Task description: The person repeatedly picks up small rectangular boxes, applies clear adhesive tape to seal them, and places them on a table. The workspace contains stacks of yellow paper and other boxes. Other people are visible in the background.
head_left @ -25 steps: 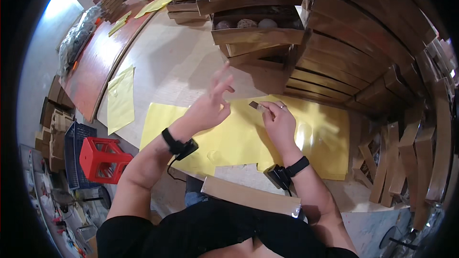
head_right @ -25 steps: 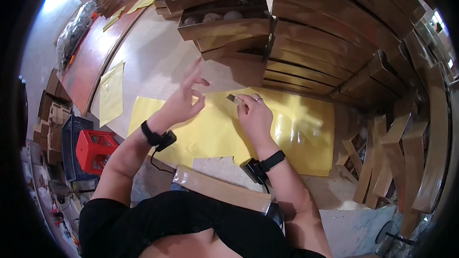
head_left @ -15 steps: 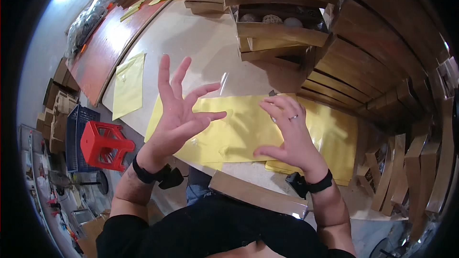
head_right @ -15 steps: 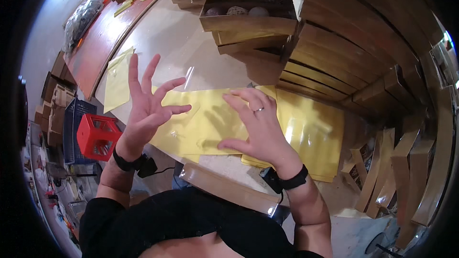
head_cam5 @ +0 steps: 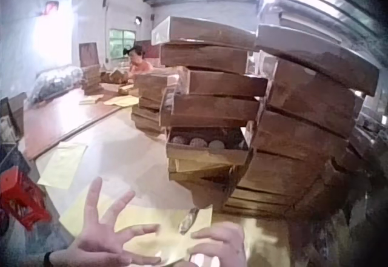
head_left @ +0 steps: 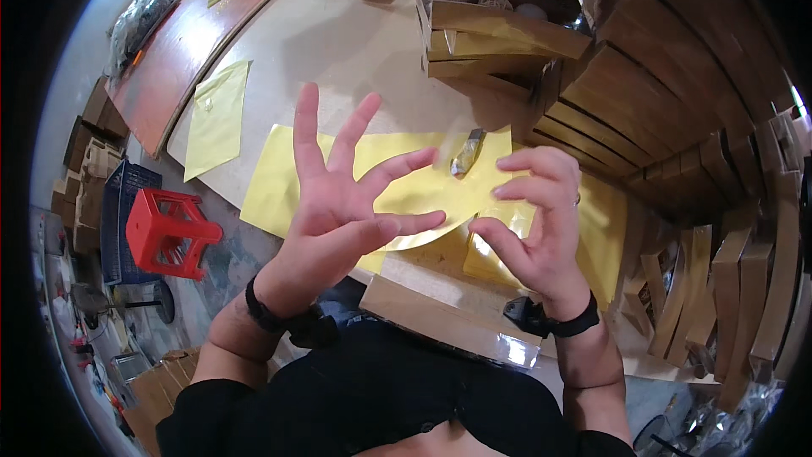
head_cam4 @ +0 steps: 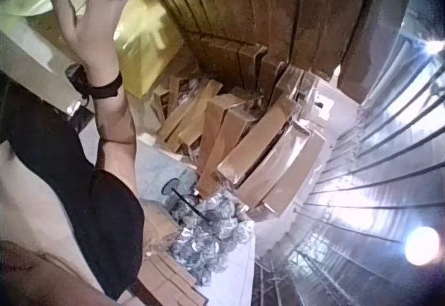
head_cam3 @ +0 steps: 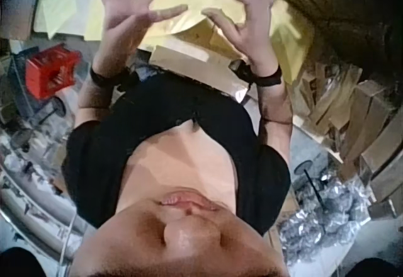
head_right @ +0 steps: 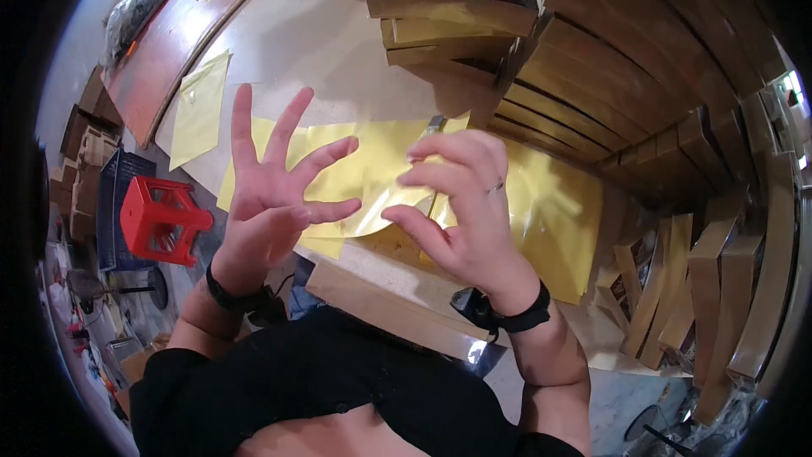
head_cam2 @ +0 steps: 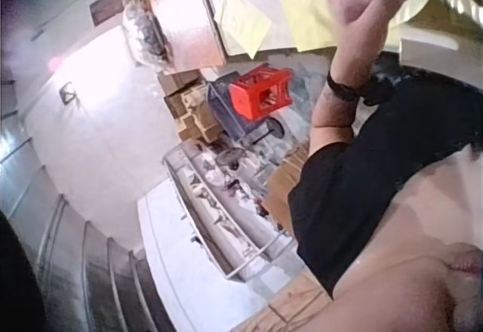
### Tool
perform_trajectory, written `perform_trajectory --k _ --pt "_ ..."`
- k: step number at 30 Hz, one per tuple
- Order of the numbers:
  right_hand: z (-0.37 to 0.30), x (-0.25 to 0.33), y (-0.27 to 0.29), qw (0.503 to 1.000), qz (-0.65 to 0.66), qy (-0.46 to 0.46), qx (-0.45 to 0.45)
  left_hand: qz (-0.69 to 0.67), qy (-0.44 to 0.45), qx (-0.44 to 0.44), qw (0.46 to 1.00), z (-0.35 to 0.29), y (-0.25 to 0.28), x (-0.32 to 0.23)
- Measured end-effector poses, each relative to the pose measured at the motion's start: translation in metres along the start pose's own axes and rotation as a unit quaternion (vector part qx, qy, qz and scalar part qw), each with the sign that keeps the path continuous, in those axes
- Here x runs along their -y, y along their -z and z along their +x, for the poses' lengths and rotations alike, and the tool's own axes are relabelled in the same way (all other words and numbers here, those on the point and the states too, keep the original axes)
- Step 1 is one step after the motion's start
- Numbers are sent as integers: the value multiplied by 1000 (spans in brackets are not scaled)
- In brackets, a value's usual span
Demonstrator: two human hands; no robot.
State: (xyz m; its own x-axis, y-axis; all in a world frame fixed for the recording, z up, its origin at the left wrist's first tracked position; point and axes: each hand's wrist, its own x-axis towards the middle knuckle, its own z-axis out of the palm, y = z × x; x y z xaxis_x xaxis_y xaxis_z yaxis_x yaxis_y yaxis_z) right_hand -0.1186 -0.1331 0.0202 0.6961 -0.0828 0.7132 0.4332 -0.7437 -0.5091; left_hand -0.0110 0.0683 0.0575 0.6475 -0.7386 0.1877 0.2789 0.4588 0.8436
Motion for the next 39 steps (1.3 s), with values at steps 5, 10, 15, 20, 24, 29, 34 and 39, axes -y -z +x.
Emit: perform_trajectory --k 5,10,15,20,24,29,34,39 --pt "10 0 11 968 163 -132 137 -26 8 13 1000 -9 5 7" --pt "11 -1 8 908 292 -209 214 -45 10 33 998 -8 4 11" --pt "7 -4 7 876 381 -241 169 -53 25 27 998 -8 1 15" --pt "4 -5 13 873 400 -232 153 -79 27 38 996 -11 2 19" --pt "5 3 13 901 355 -208 133 -97 44 41 994 -13 -1 21" --pt "0 -5 19 942 266 -163 127 -70 21 34 997 -14 0 24" --pt "1 -1 17 915 329 -233 -2 -47 -8 36 998 -13 4 26" --pt "-2 4 23 866 378 -295 141 -71 -2 24 997 -10 4 28"
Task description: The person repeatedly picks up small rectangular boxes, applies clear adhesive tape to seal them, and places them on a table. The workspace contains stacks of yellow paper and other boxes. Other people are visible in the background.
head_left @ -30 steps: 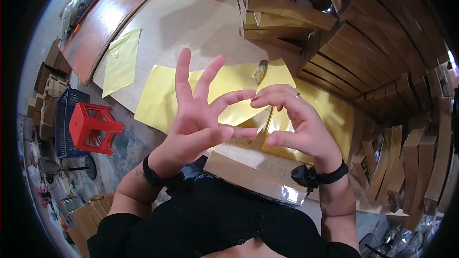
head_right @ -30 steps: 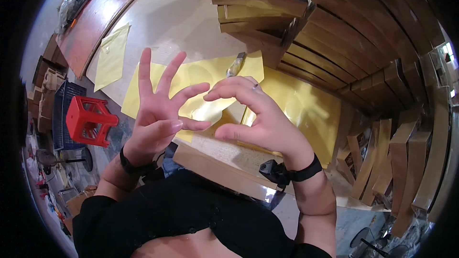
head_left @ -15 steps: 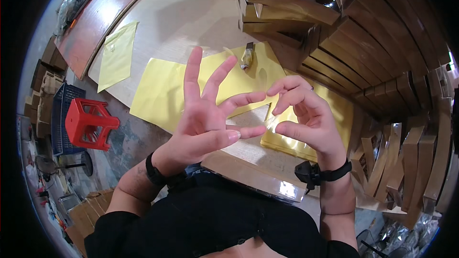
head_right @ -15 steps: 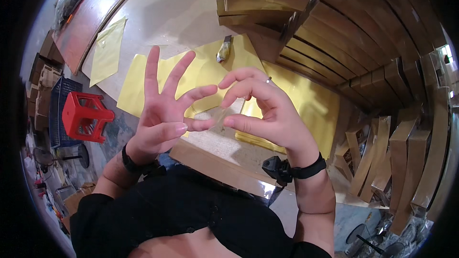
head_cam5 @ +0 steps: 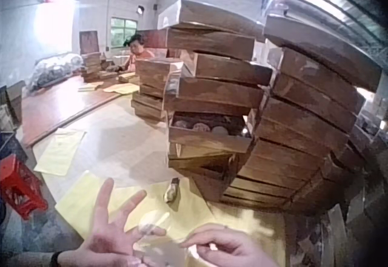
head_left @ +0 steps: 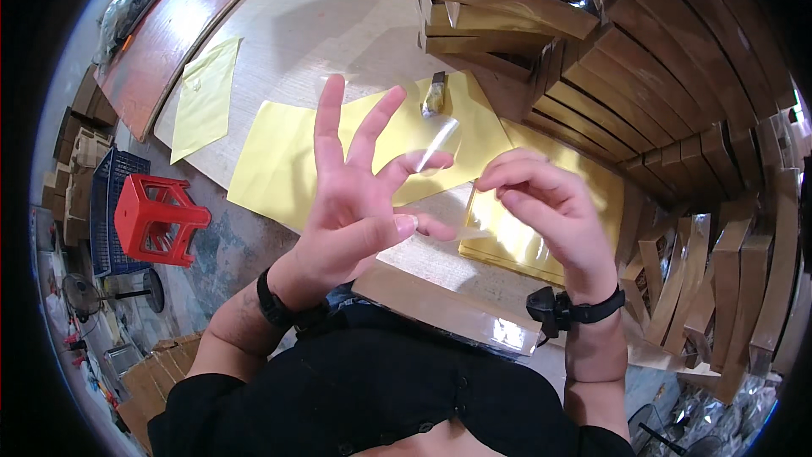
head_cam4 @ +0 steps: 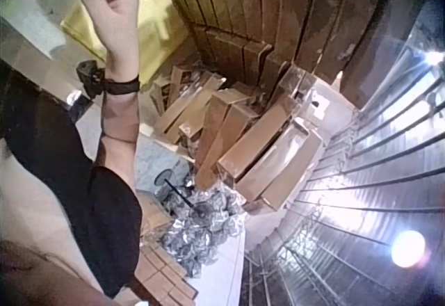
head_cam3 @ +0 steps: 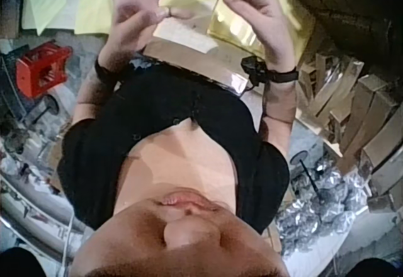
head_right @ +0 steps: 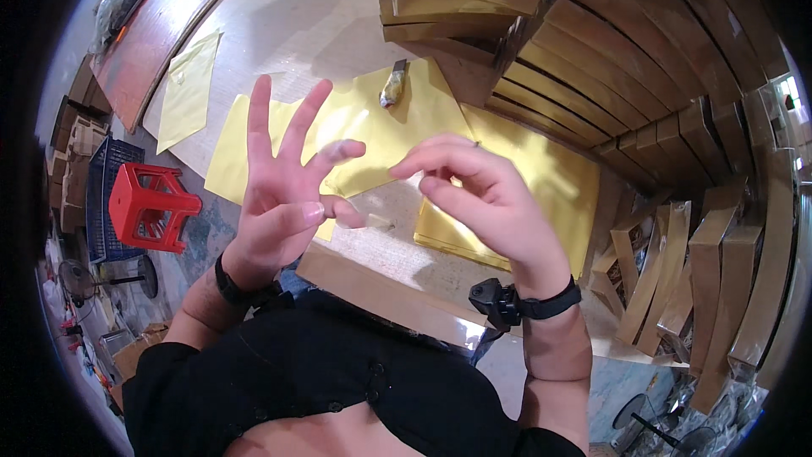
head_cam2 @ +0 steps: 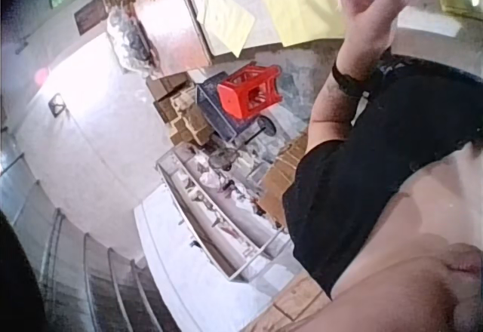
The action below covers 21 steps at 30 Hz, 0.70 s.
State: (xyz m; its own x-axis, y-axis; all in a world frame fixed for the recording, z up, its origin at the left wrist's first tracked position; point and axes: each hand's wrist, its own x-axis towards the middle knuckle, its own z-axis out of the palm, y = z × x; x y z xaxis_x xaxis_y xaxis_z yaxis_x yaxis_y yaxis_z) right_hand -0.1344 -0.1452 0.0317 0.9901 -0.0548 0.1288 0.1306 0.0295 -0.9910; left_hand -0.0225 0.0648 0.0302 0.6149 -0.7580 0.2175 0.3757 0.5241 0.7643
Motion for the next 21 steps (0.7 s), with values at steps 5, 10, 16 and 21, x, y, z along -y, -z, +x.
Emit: perform_trajectory --k 5,10,16,21 --pt "3 0 0 988 51 -72 130 -12 2 42 999 3 6 3" --pt "5 0 -2 982 78 -47 165 -23 10 50 998 4 6 5" --pt "8 4 -7 983 46 -34 176 -10 7 64 998 7 7 9" --pt "10 -2 -4 982 -20 10 187 0 3 83 997 10 4 11"
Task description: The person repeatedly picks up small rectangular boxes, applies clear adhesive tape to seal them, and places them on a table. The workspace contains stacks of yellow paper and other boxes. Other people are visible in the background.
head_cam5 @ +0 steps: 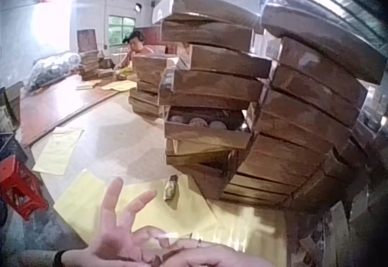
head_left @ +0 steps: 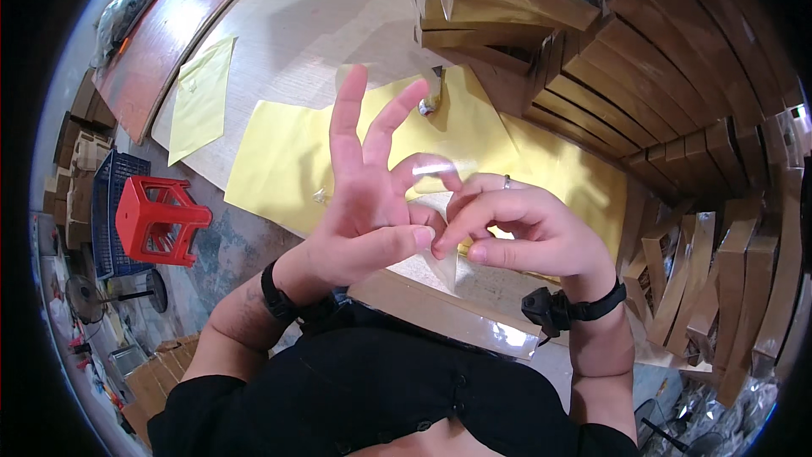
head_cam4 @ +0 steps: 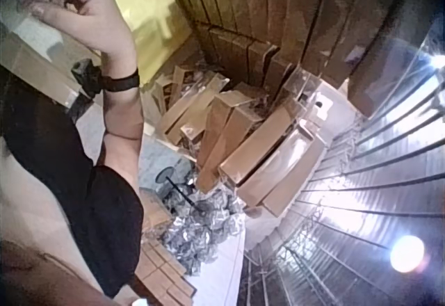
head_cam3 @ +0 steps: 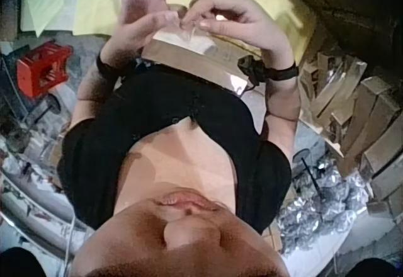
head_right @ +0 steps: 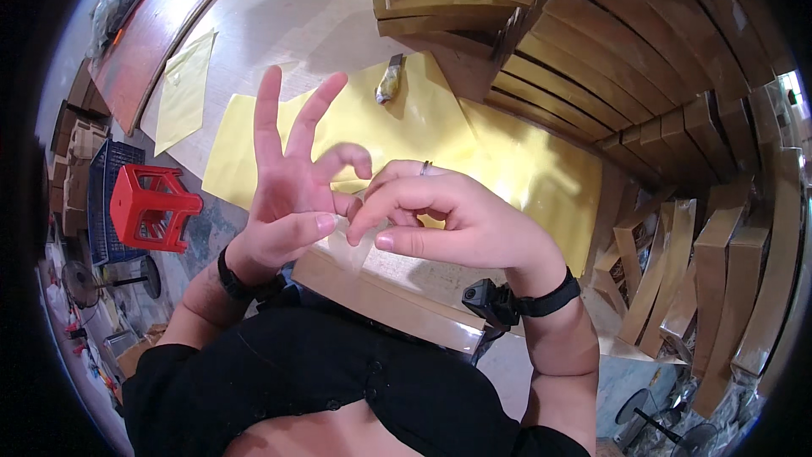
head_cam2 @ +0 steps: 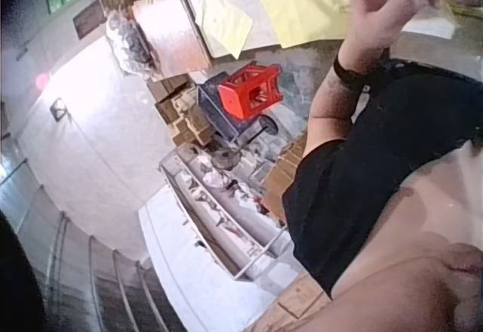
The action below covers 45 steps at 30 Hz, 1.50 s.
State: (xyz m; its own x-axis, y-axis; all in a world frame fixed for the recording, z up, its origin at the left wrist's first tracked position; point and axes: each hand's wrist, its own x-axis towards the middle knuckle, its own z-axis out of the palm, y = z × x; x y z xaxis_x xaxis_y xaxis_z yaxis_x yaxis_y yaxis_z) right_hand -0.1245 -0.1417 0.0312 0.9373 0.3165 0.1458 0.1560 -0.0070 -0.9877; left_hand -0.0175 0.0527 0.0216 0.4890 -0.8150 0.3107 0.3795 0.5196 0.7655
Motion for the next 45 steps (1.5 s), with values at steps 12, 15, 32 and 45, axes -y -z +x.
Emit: perform_trajectory --k 12,15,32,45 --pt "-4 9 -2 994 -62 -51 -75 81 -41 15 996 6 1 -1" --pt "-4 9 -4 995 -2 -71 -74 108 -54 44 992 6 4 0" --pt "-3 6 -6 997 -23 -25 -67 -11 2 -36 999 7 7 2" --pt "0 -16 -12 961 -87 145 -218 11 -135 -79 988 8 8 9"
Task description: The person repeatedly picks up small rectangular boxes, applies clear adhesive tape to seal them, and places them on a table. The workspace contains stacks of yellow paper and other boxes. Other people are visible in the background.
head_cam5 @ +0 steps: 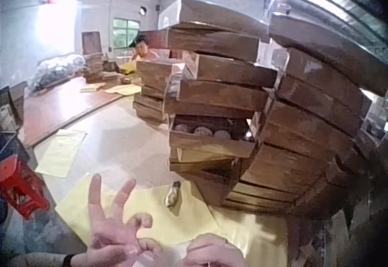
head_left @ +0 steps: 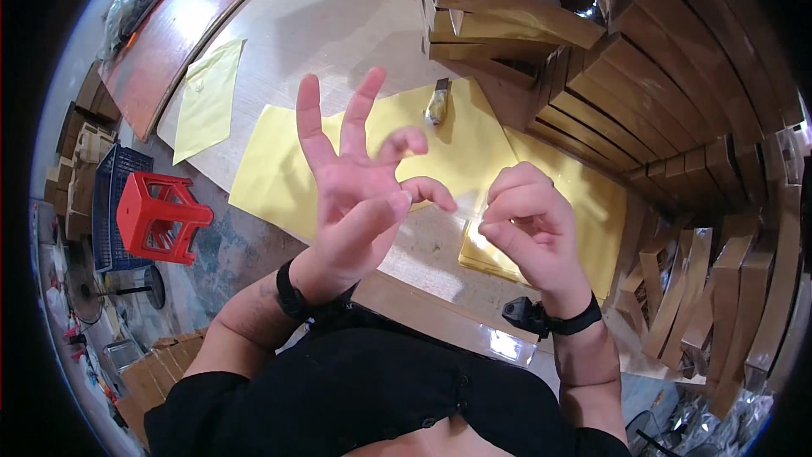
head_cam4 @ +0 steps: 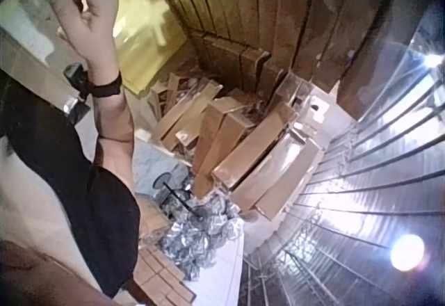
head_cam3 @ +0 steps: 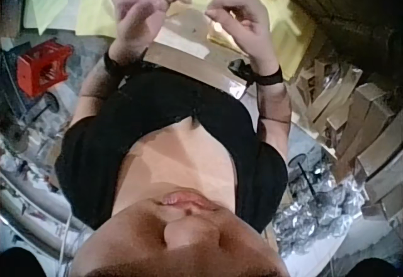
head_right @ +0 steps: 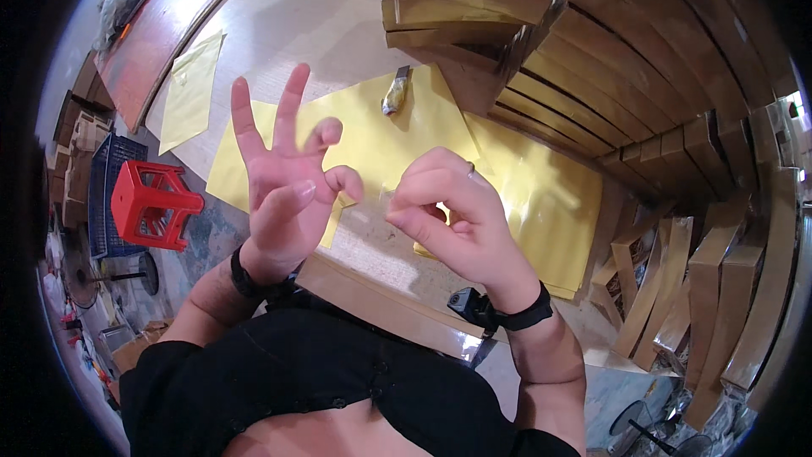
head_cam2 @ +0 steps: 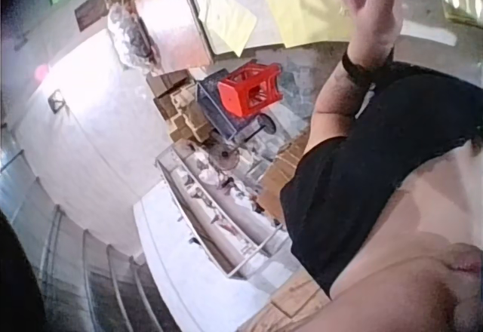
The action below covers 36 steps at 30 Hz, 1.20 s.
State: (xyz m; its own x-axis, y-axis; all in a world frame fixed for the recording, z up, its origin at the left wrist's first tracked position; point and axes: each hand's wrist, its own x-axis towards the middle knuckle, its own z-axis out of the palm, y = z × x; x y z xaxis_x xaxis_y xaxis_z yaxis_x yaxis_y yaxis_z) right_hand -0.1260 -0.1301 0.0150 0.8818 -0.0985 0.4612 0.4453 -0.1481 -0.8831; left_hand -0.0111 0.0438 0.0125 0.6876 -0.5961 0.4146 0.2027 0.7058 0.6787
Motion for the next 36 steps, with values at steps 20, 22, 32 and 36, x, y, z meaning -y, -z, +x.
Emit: perform_trajectory --k 20,22,32,36 --pt "10 -3 -16 965 120 -201 -121 488 -317 53 811 12 21 -15" --pt "17 -14 2 961 98 -161 -204 585 -333 -28 739 8 41 -31" --pt "69 -62 -23 937 -77 -260 220 444 -83 -47 891 -45 91 -53" --pt "69 -109 -53 910 -243 -271 197 293 -14 -87 952 -47 73 -50"
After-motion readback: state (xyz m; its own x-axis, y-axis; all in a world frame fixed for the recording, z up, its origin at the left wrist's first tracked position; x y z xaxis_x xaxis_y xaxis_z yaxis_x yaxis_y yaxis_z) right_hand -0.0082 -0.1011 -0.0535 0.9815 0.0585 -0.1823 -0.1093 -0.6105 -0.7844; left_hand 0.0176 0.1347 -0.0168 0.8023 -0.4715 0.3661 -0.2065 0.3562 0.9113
